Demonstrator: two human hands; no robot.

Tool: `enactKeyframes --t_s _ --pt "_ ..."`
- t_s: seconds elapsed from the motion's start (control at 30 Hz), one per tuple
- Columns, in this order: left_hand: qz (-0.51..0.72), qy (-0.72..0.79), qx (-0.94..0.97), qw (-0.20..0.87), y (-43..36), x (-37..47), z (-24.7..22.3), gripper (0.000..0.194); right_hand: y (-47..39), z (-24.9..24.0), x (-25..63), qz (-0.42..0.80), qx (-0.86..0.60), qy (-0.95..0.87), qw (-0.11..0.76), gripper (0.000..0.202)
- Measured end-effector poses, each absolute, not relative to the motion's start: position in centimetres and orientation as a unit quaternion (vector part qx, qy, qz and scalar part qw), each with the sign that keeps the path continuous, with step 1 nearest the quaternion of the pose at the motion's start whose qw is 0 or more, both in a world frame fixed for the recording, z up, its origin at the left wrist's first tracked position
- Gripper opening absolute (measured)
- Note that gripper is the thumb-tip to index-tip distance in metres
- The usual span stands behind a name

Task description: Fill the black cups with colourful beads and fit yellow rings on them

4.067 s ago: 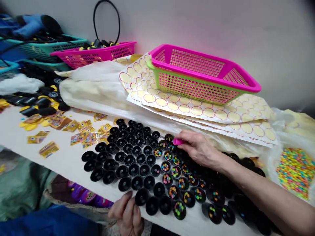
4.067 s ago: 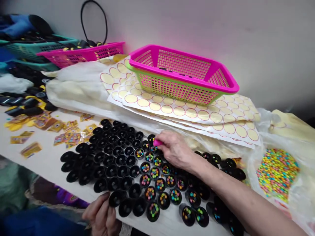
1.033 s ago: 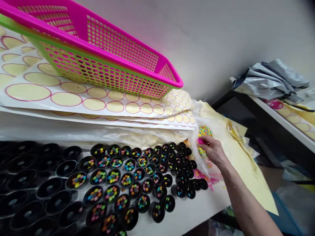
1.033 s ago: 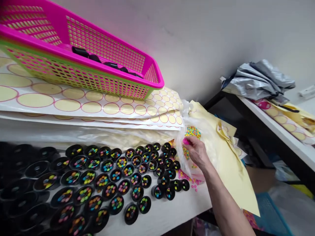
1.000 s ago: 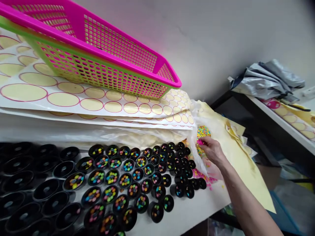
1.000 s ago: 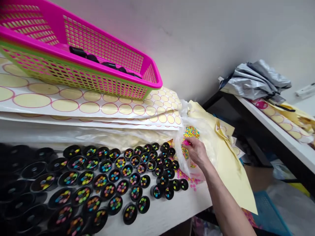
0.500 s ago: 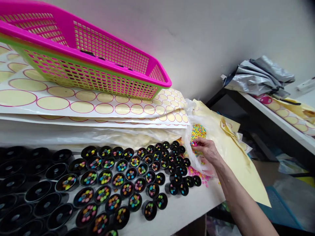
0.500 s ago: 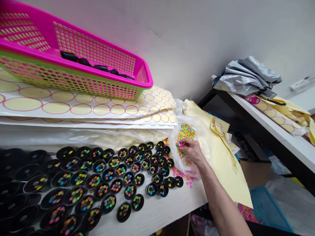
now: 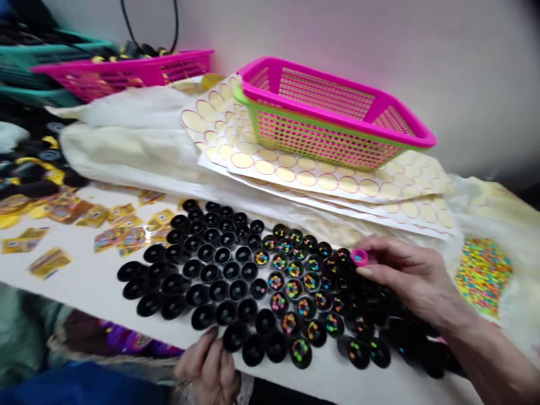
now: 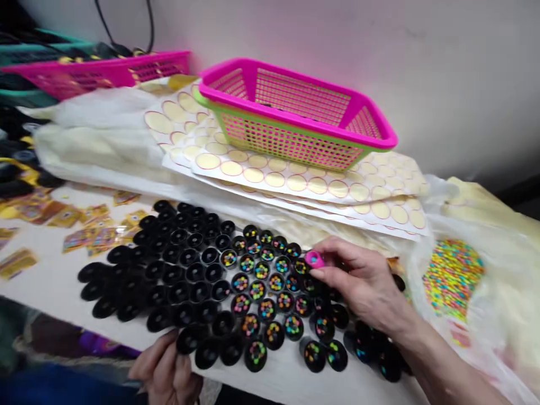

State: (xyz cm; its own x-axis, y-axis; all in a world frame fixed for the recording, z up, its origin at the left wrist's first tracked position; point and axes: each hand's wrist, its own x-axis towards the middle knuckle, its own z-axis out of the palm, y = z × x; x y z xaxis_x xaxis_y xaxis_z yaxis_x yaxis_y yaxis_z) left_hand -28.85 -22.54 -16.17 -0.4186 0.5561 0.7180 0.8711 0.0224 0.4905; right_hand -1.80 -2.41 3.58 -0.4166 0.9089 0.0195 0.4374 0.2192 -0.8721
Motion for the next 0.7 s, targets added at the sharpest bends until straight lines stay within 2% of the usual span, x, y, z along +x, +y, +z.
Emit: enactKeyframes --t_s 0.07,0.17,0.33,0.43,0.57,0.7 --pt "-0.463 -0.688 -0.515 0.217 -22.4 -28.6 -16.4 0.019 -1.6 3.5 -5.7 0.392 -0.380 -0.805 0.234 0.010" --pt "-0.455 -0.674 -0.532 0.236 -22.1 -28.1 -15.8 0.024 -0.1 2.8 -10.1 0.299 -0.300 -0.887 0.183 0.013" --pt "-0.418 -0.624 -0.602 0.272 -21.5 -28.1 -13.9 0.026 1.1 1.7 -13.8 0.099 -0.267 -0.957 0.056 0.020" --pt "-0.418 -0.632 -0.590 0.279 -21.3 -28.1 -13.5 0.025 1.1 1.7 -14.9 0.022 -0.243 -0.970 -0.007 0.019" --pt "-0.423 -0.632 -0.586 0.281 -21.3 -28.0 -13.5 0.024 1.1 1.8 -15.3 -0.005 -0.237 -0.971 -0.018 0.018" --pt "-0.442 -0.635 -0.575 0.266 -21.3 -27.7 -13.7 0.023 1.4 2.2 -14.3 0.062 -0.264 -0.962 0.028 0.021"
